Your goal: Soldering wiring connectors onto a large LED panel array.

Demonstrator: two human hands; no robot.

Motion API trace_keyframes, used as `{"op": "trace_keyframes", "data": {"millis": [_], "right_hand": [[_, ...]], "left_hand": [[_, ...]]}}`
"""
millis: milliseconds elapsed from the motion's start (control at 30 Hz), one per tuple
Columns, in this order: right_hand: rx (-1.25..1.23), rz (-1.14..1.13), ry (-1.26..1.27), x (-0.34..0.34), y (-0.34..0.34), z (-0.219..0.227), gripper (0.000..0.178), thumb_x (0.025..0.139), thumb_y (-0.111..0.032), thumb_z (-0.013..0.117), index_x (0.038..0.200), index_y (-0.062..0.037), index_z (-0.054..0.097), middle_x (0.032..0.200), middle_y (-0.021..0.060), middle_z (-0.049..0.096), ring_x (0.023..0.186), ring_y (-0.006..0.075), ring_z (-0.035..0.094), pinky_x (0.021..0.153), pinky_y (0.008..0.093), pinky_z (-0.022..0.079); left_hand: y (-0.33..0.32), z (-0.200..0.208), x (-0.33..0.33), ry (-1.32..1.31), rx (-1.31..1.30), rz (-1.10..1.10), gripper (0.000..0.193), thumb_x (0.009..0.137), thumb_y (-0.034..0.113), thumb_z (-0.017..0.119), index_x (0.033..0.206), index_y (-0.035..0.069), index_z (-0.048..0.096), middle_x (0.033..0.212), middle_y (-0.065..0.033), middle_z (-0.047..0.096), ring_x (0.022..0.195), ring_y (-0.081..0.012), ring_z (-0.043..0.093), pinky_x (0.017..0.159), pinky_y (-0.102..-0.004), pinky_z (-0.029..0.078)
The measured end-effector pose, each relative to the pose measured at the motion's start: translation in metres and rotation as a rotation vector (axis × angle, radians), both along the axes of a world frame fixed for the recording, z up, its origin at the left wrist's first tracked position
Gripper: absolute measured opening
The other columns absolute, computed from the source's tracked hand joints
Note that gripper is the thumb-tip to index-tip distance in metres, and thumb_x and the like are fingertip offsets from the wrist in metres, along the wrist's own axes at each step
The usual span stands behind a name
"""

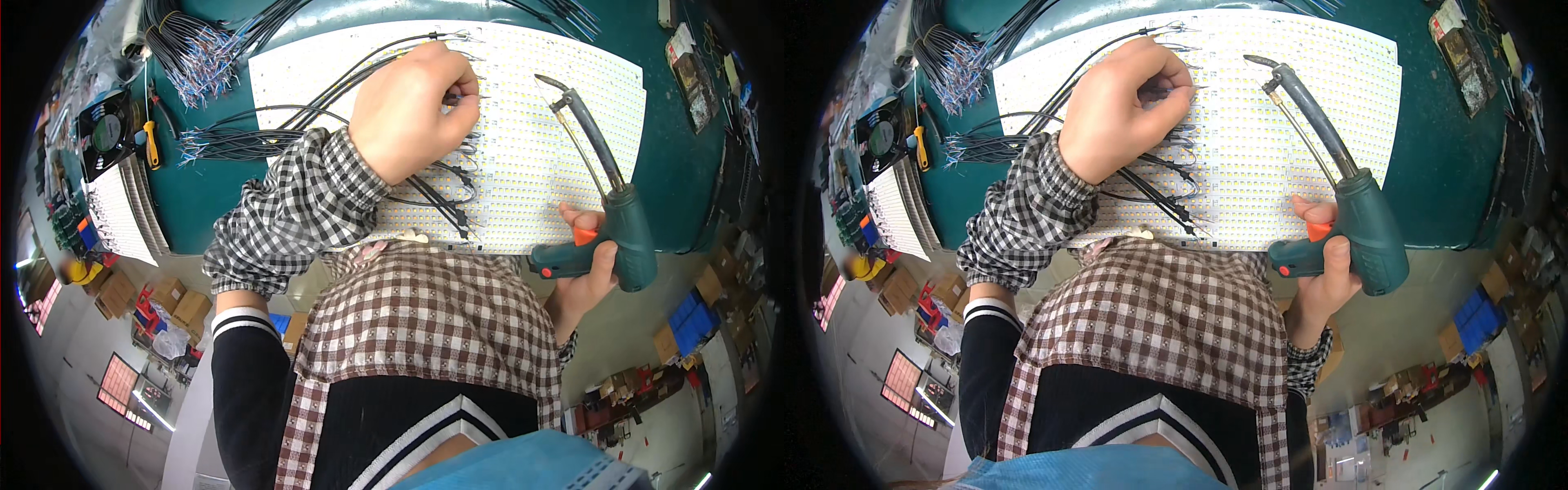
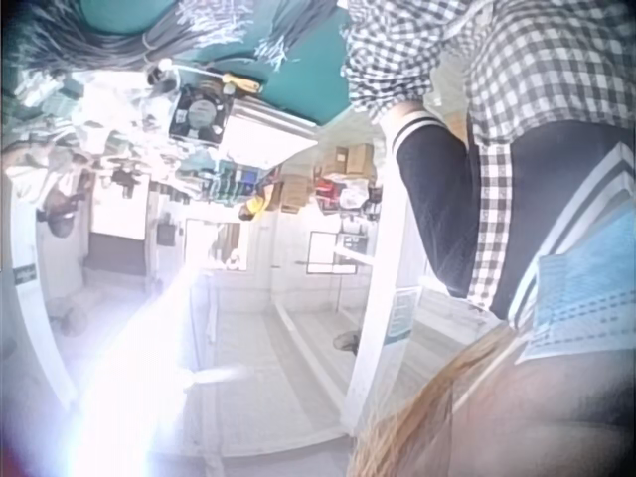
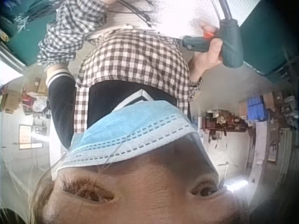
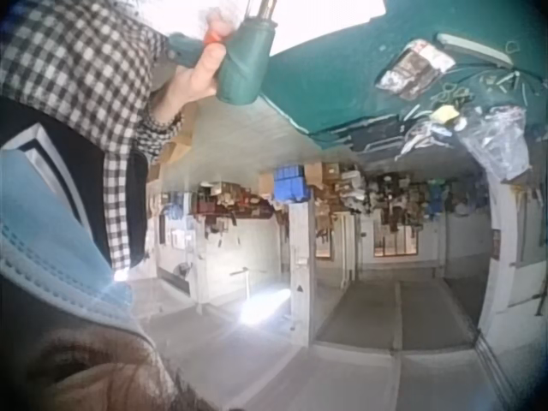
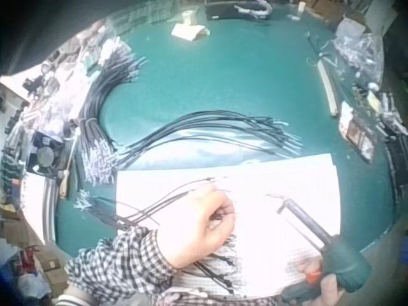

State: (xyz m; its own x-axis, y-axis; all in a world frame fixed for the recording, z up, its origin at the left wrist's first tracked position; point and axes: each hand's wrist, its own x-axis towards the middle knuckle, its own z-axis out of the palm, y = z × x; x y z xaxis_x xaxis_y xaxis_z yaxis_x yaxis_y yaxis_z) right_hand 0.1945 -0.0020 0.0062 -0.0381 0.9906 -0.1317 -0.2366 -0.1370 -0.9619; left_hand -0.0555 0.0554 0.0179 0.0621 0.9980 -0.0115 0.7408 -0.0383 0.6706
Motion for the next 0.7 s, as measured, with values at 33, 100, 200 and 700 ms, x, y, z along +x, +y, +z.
{"op": "trace_keyframes", "data": {"millis": [33,100,200,700], "right_hand": [[-0.004,-0.015,0.004,-0.001,-0.001,0.001,0.041,0.093,-0.029,0.044,0.112,0.0073,0.043,0.092,0.0158,0.055,0.086,0.0291,0.058,0.083,0.05,0.049],[0.001,-0.018,-0.007,-0.002,-0.002,0.003,0.04,0.093,-0.028,0.045,0.111,0.0079,0.044,0.092,0.016,0.055,0.085,0.0299,0.058,0.082,0.0492,0.049],[0.0,-0.007,-0.035,-0.001,-0.004,0.004,0.04,0.093,-0.028,0.045,0.109,0.0091,0.044,0.092,0.0164,0.055,0.085,0.0313,0.058,0.081,0.0476,0.049],[-0.134,0.044,-0.094,-0.001,-0.011,0.015,0.037,0.087,-0.024,0.054,0.106,0.0078,0.049,0.093,0.0161,0.056,0.082,0.028,0.06,0.072,0.0395,0.052]], "left_hand": [[0.0,-0.001,0.0,-0.023,-0.008,0.022,0.009,0.073,0.008,0.064,0.078,0.002,0.06,0.074,-0.007,0.056,0.066,-0.0173,0.058,0.058,-0.0266,0.047],[-0.001,0.0,0.001,-0.037,-0.017,0.03,0.009,0.073,0.008,0.064,0.078,0.002,0.06,0.074,-0.0071,0.057,0.066,-0.017,0.058,0.058,-0.0263,0.047],[0.002,0.001,0.0,-0.065,-0.043,0.044,0.011,0.072,0.009,0.065,0.079,0.002,0.061,0.074,-0.0071,0.058,0.066,-0.0164,0.058,0.058,-0.026,0.047],[0.005,0.003,0.001,-0.025,-0.06,0.026,0.013,0.07,0.013,0.064,0.077,0.003,0.061,0.069,-0.0077,0.057,0.06,-0.0178,0.055,0.056,-0.0284,0.046]]}}
